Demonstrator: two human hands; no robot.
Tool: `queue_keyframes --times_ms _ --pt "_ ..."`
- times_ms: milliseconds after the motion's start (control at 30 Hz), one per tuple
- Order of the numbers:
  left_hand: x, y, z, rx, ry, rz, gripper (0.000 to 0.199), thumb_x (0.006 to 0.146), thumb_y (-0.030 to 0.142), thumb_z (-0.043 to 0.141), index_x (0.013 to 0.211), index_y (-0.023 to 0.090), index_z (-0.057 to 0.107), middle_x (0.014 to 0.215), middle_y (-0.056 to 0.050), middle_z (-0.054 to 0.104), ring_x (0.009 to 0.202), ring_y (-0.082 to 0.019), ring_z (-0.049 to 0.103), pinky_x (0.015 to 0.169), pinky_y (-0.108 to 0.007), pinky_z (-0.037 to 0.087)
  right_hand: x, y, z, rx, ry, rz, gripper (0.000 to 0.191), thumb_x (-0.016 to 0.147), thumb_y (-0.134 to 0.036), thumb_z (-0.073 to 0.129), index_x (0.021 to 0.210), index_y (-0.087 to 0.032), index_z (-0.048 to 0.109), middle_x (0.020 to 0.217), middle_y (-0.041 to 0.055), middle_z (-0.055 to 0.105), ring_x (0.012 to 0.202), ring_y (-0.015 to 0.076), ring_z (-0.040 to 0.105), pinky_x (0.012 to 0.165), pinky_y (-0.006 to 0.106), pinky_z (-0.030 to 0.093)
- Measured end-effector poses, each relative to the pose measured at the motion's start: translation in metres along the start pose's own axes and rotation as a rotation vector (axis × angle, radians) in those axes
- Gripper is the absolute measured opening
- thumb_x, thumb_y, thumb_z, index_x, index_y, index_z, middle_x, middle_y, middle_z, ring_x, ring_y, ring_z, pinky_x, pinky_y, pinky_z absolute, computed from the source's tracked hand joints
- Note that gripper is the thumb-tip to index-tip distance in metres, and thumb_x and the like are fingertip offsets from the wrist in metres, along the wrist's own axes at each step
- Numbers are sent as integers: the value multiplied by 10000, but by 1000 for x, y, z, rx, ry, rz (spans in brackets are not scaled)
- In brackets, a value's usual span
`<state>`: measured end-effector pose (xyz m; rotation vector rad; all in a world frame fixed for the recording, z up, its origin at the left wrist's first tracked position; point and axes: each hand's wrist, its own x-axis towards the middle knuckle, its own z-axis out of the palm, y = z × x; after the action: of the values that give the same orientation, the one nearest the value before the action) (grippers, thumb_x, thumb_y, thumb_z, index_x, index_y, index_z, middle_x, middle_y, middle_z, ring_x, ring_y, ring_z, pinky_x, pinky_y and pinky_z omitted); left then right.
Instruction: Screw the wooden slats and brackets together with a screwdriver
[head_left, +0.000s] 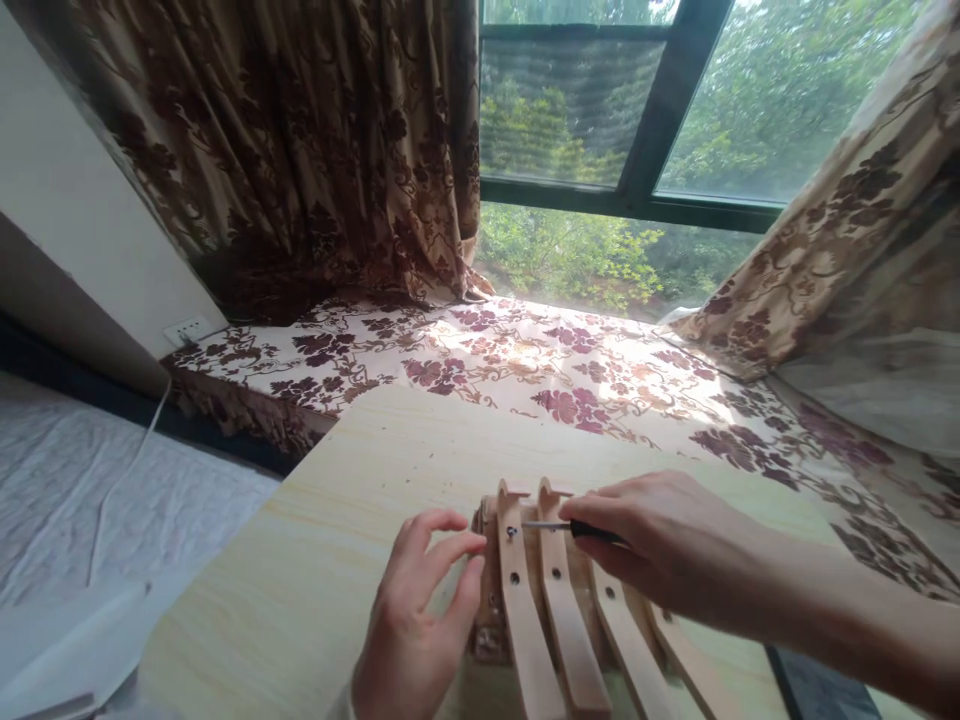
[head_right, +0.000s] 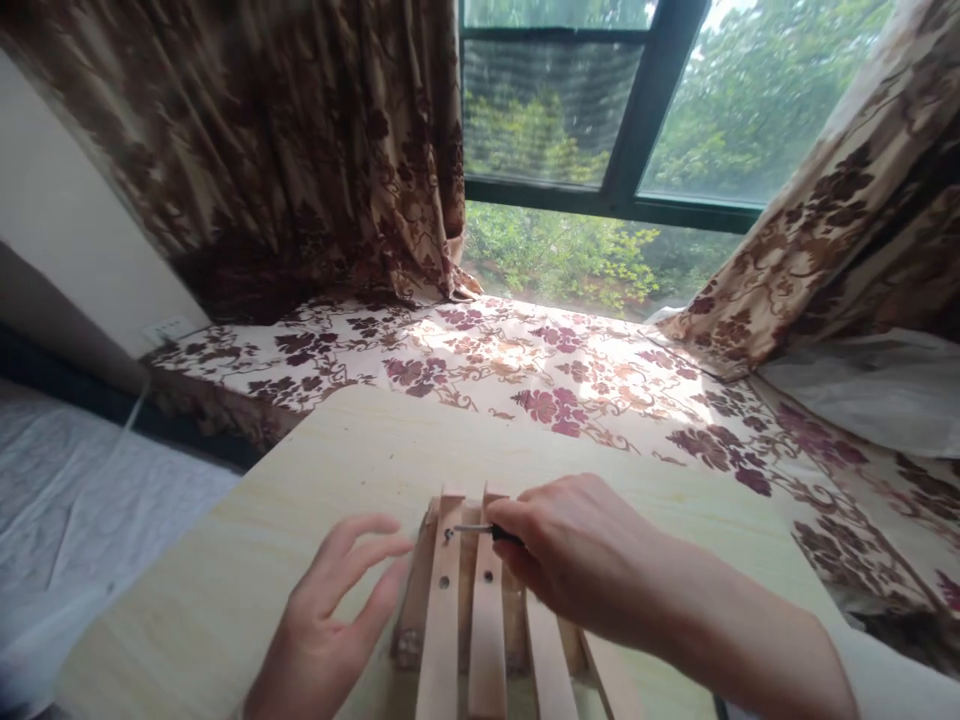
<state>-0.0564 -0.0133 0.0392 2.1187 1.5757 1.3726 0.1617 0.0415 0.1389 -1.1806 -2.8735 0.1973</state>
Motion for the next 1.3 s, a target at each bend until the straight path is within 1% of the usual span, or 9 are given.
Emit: queue_keyframes --times_ms 67,133,267,400,567,700,833,1000,1300 --pt "0 4 8 -17 -52 -16 144 828 162 518 902 234 619 973 -24 566 961 -156 567 841 -290 490 2 -2 8 20 -37 28 163 866 -226 449 796 -224 596 650 -9 634 557 122 554 500 267 289" --pt "-2 5 10 -19 -77 -28 151 833 171 507 917 221 622 991 -36 575 978 -163 566 855 -300 490 3 -3 14 31 -49 59 165 863 -213 440 767 -203 574 649 1 626 548 128 541 494 274 266" --pt "-3 -2 9 -18 -84 -43 163 840 190 493 946 215 615 1009 -45 580 993 -169 556 874 -318 481 4 -2 21 77 -72 67 158 858 -206 426 797 -203 572 678 4 628 561 128 536 497 266 261" --pt "3 -6 18 13 -114 -141 154 823 242 502 949 210 585 991 -48 579 985 -186 549 882 -347 463 3 -3 26 63 -78 81 133 836 -192 445 829 -207 577 697 10 637 570 137 547 498 271 254" --pt "17 0 33 67 -202 -237 170 764 298 583 908 217 542 878 -15 583 855 -182 573 751 -318 482 1 -5 34 -8 -85 56 123 832 -173 435 816 -202 553 677 16 629 576 150 547 483 282 230" --pt "26 5 36 157 -247 -293 164 761 354 587 847 223 540 840 -2 584 800 -190 574 679 -311 446 -1 -4 37 -87 -70 46 109 818 -141 447 832 -188 544 674 19 622 554 148 538 464 289 206" --pt "32 9 34 245 -282 -292 147 762 373 578 777 234 535 775 17 576 753 -189 566 624 -293 386 -5 -5 37 -126 -38 64 114 824 -127 449 847 -181 547 680 20 623 542 152 545 455 292 209" --pt "36 11 33 312 -303 -285 153 771 368 548 719 232 501 714 21 553 698 -183 550 593 -285 338 -8 -7 38 -186 -69 44 111 808 -140 483 876 -191 554 647 17 619 504 167 541 440 304 178" --pt "31 5 37 298 -317 -249 177 825 362 479 718 221 485 703 6 532 699 -180 540 627 -286 362 -4 -9 33 -170 -128 69 103 822 -141 484 884 -185 553 647 28 627 499 173 551 418 300 152"
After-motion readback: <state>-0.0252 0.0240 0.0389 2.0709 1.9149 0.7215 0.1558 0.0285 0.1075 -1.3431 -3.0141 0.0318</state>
